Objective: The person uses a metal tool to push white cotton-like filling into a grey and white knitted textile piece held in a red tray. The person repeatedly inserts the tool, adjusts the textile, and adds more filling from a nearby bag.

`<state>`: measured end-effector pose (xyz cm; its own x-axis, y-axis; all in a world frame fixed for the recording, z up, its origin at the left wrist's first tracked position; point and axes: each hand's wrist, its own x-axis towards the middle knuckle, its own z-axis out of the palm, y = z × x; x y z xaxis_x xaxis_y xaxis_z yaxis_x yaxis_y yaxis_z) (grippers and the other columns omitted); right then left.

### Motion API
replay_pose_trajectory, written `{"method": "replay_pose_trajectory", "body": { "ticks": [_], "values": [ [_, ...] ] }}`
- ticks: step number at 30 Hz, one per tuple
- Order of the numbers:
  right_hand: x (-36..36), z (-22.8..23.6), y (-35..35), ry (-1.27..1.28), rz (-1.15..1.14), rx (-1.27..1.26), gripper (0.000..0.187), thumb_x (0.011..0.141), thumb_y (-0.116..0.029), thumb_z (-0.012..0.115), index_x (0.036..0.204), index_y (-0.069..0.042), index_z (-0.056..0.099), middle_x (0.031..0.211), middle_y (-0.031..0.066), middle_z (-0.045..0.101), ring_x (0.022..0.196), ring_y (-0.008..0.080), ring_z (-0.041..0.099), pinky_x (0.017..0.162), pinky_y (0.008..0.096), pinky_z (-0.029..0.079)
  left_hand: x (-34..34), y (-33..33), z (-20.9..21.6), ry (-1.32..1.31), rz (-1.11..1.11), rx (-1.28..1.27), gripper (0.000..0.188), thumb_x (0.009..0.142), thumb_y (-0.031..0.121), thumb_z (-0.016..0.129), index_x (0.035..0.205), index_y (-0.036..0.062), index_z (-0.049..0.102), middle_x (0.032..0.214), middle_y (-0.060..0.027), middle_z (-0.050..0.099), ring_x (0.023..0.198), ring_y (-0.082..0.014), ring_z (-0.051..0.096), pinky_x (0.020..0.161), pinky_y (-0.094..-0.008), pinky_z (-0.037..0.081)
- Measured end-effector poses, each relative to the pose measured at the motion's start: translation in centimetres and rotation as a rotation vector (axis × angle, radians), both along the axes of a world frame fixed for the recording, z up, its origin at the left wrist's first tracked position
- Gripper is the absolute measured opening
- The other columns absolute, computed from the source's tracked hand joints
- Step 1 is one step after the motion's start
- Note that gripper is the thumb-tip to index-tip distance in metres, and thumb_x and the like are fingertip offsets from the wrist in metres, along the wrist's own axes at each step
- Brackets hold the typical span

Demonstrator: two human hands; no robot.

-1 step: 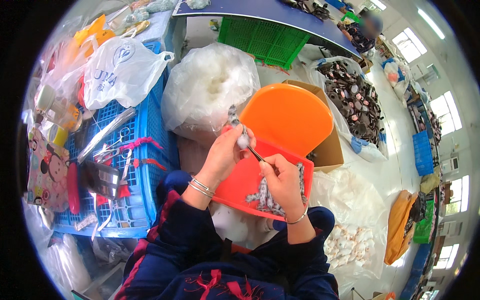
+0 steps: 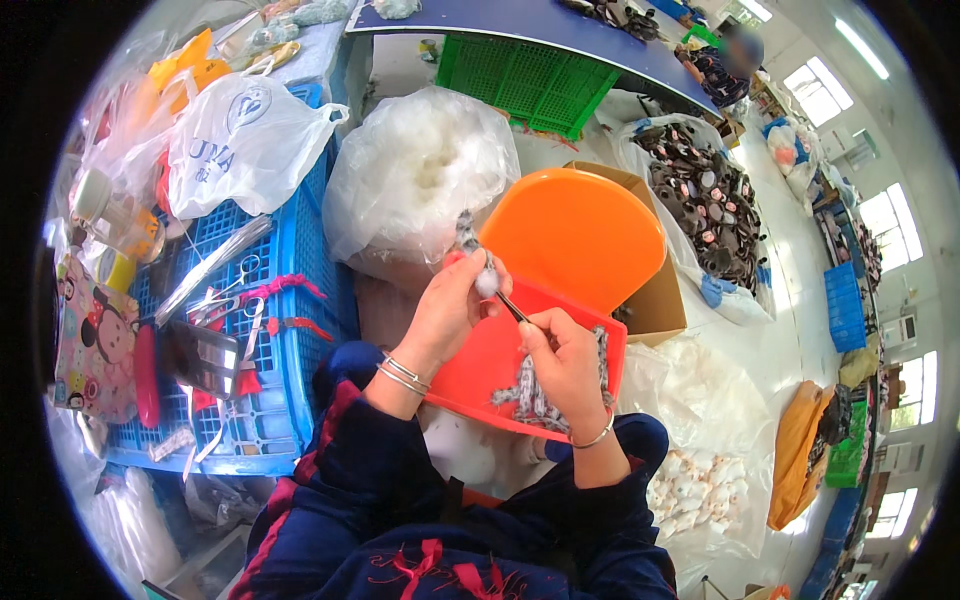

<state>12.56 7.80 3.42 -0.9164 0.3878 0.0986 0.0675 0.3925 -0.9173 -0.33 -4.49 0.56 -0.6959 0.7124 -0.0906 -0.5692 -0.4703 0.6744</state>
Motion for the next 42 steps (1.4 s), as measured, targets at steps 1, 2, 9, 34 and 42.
{"method": "replay_pose_trajectory", "body": {
  "ticks": [1,2,9,34,42],
  "values": [
    [-0.1,0.1,-0.2,0.01,-0.019,-0.018,0.009,0.093,-0.007,0.062,0.092,0.002,0.062,0.072,0.0011,0.062,0.066,0.0052,0.057,0.061,0.0216,0.045,0.0,0.0,0.1,0.003,0.003,0.004,0.029,0.104,0.033,0.042,0.096,0.0094,0.057,0.086,-0.0023,0.061,0.077,-0.0092,0.055,0.066,-0.0233,0.044],
    [-0.2,0.3,-0.5,0.002,-0.031,-0.009,0.009,0.093,-0.007,0.061,0.092,0.002,0.062,0.072,0.001,0.062,0.066,0.0051,0.057,0.061,0.0216,0.045,0.1,0.0,0.0,0.016,-0.006,0.001,0.029,0.104,0.033,0.042,0.095,0.0095,0.057,0.086,-0.0024,0.061,0.077,-0.0092,0.055,0.066,-0.0233,0.044],
    [-0.3,0.0,-1.0,-0.005,-0.046,0.039,0.009,0.093,-0.007,0.061,0.092,0.002,0.062,0.071,0.0006,0.061,0.065,0.0046,0.056,0.061,0.0215,0.045,0.2,-0.1,0.2,0.027,0.073,0.066,0.029,0.104,0.033,0.041,0.094,0.0095,0.056,0.085,-0.0025,0.06,0.076,-0.0089,0.053,0.065,-0.0233,0.043],
    [-0.4,1.1,-1.9,-0.136,-0.052,-0.361,0.013,0.097,-0.013,0.058,0.092,-0.001,0.06,0.074,-0.0019,0.057,0.06,0.0031,0.049,0.054,0.0182,0.039,1.3,0.5,-0.6,0.287,0.065,-0.027,0.03,0.103,0.035,0.043,0.092,0.0105,0.057,0.086,-0.0002,0.061,0.08,-0.0082,0.055,0.072,-0.0249,0.044],
    [1.0,2.3,3.1,-0.096,-0.137,-0.493,0.024,0.096,-0.026,0.06,0.087,-0.004,0.063,0.059,-0.006,0.041,0.044,0.003,0.033,0.041,0.0208,0.025,1.2,0.0,0.1,0.282,-0.221,-0.034,0.028,0.102,0.028,0.043,0.093,0.0087,0.062,0.086,-0.0005,0.064,0.081,-0.0083,0.057,0.072,-0.0243,0.044]
  ]
}}
